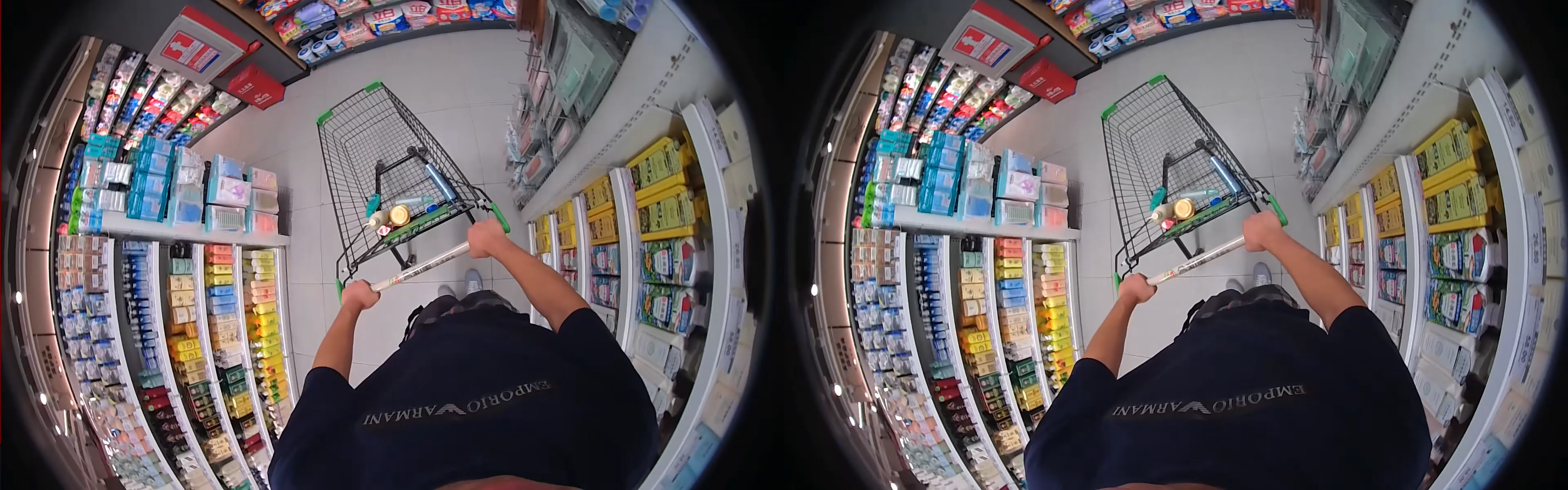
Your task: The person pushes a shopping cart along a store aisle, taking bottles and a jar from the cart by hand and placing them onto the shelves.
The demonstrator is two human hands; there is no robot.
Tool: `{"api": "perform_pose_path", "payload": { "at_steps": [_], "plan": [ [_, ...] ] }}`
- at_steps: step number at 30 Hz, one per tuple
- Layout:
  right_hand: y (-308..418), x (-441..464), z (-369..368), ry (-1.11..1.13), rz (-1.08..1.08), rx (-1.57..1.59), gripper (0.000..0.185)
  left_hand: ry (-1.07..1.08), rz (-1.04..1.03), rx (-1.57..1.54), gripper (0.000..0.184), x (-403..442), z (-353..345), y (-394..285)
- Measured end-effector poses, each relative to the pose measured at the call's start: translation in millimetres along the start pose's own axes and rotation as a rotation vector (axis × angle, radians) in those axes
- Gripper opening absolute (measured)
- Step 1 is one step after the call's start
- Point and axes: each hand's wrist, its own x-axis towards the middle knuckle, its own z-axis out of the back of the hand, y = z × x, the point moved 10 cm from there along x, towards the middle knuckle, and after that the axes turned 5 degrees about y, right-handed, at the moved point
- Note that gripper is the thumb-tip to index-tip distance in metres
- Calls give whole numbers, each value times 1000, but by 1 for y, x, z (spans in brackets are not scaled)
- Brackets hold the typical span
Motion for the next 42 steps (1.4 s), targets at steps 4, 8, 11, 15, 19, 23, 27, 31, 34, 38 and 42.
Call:
{"api": "perform_pose_path", "payload": {
  "at_steps": [4, 8, 11, 15, 19, 23, 27, 31, 34, 38, 42],
  "plan": [
    [10, 8, 1, -6, 59, -63, 25, 76, 29, -81, 48, -15, -26, 8],
    [24, 18, 2, 41, 96, -104, 25, 124, 60, -155, 51, -26, -49, 20],
    [41, 24, 5, 16, 169, -149, 24, 106, -53, -219, 51, -14, -85, 35],
    [65, 32, 6, 36, 237, -197, 24, 426, -84, -435, 42, -16, -130, 43],
    [83, 44, 9, 43, 294, -255, 25, 555, -69, -661, 39, -34, -161, 40],
    [108, 59, 20, 58, 361, -327, 25, 306, -7, -578, 47, -53, -166, 51],
    [132, 69, 26, 60, 430, -378, 24, 232, 50, -567, 60, -71, -164, 57],
    [156, 80, 37, 48, 491, -445, 24, 229, 70, -644, 61, -85, -172, 56],
    [176, 91, 43, 49, 536, -476, 24, 141, 106, -649, 56, -92, -169, 61],
    [201, 111, 49, 77, 576, -545, 23, 103, 187, -692, 52, -99, -173, 72],
    [232, 132, 52, 76, 662, -594, 23, 105, 254, -778, 51, -107, -170, 85]
  ]
}}
